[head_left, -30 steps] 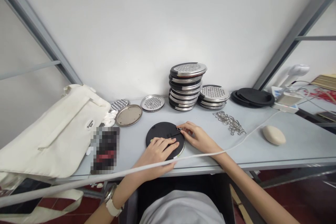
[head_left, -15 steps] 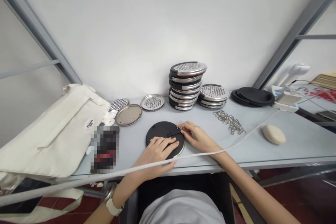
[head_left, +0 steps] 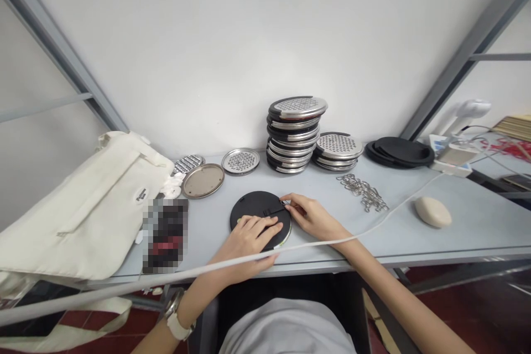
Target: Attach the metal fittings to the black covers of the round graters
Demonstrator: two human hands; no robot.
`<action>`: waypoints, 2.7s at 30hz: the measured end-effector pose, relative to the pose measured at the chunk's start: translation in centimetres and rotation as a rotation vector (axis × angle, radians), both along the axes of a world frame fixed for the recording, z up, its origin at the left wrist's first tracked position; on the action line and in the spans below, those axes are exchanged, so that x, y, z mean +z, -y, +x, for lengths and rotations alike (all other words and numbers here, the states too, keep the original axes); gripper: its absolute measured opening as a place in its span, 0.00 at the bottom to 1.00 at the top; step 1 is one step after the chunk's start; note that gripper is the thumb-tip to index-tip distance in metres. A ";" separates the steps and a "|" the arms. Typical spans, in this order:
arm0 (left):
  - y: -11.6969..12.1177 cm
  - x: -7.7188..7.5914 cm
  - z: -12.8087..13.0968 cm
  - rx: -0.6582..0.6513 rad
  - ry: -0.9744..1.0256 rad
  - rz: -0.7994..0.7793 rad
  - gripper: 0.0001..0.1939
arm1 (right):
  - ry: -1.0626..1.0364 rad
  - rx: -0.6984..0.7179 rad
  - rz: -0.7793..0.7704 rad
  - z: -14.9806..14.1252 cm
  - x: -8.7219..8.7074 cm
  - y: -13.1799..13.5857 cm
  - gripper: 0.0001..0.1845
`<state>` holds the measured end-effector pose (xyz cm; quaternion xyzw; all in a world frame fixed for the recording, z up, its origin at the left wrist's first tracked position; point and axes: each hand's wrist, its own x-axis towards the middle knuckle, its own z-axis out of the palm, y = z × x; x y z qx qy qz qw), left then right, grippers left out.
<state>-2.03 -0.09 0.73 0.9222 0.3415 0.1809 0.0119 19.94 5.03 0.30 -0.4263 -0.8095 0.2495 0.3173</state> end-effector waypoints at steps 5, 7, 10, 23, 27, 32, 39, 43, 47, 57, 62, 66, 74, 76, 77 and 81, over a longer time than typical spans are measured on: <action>0.0 0.0 0.0 0.003 -0.001 -0.012 0.25 | 0.004 -0.001 0.011 -0.1 0.0 0.1 0.14; 0.0 0.0 -0.1 0.001 -0.002 -0.010 0.25 | 0.003 0.001 0.018 -0.1 0.0 0.1 0.14; 0.1 0.0 -0.1 0.002 -0.002 0.003 0.25 | 0.001 0.007 0.028 -0.2 0.0 0.1 0.13; 0.0 -0.1 -0.1 0.011 -0.005 0.003 0.26 | -0.032 -0.057 0.091 -0.4 -0.5 0.0 0.09; 0.0 -0.1 -0.1 0.013 -0.008 0.007 0.25 | -0.079 -0.043 0.138 -0.7 -0.9 -0.1 0.09; 0.0 -0.1 -0.1 0.006 0.004 0.022 0.25 | -0.094 -0.066 0.158 -0.9 -1.3 -0.2 0.11; 0.1 -0.1 -0.1 0.005 0.009 0.015 0.25 | -0.066 -0.050 0.145 -0.8 -0.7 -0.1 0.09; 0.1 0.0 -0.1 0.010 0.007 0.002 0.25 | 0.021 -0.111 0.191 -0.7 -0.3 0.1 0.08; 0.1 0.0 -0.1 0.017 0.003 -0.014 0.25 | 0.042 -0.212 0.260 -0.6 0.1 0.3 0.07; 0.0 -0.1 -0.2 0.010 0.001 -0.010 0.25 | -0.111 -0.075 0.124 -1.1 -0.1 0.7 0.07; 0.1 0.0 -0.1 0.008 0.001 0.005 0.26 | -0.216 -0.163 0.064 -1.5 -1.1 1.3 0.05; 0.1 0.0 -0.1 0.016 -0.001 0.018 0.26 | -0.399 -0.191 -0.089 -1.4 -1.9 1.6 0.09; 0.1 -0.1 -0.1 -0.006 0.011 0.002 0.25 | -0.612 -0.252 -0.196 -1.9 -2.2 3.6 0.12; 0.0 -0.1 -0.1 -0.005 0.014 0.011 0.25 | -0.580 -0.283 -0.157 -2.0 -1.8 4.6 0.10; 0.0 -0.1 -0.1 -0.005 0.016 0.018 0.25 | -0.571 -0.292 -0.147 -2.0 -1.7 5.1 0.09; 0.0 -0.1 -0.1 -0.011 0.032 0.011 0.25 | -0.570 -0.272 -0.128 -2.3 -1.6 7.1 0.08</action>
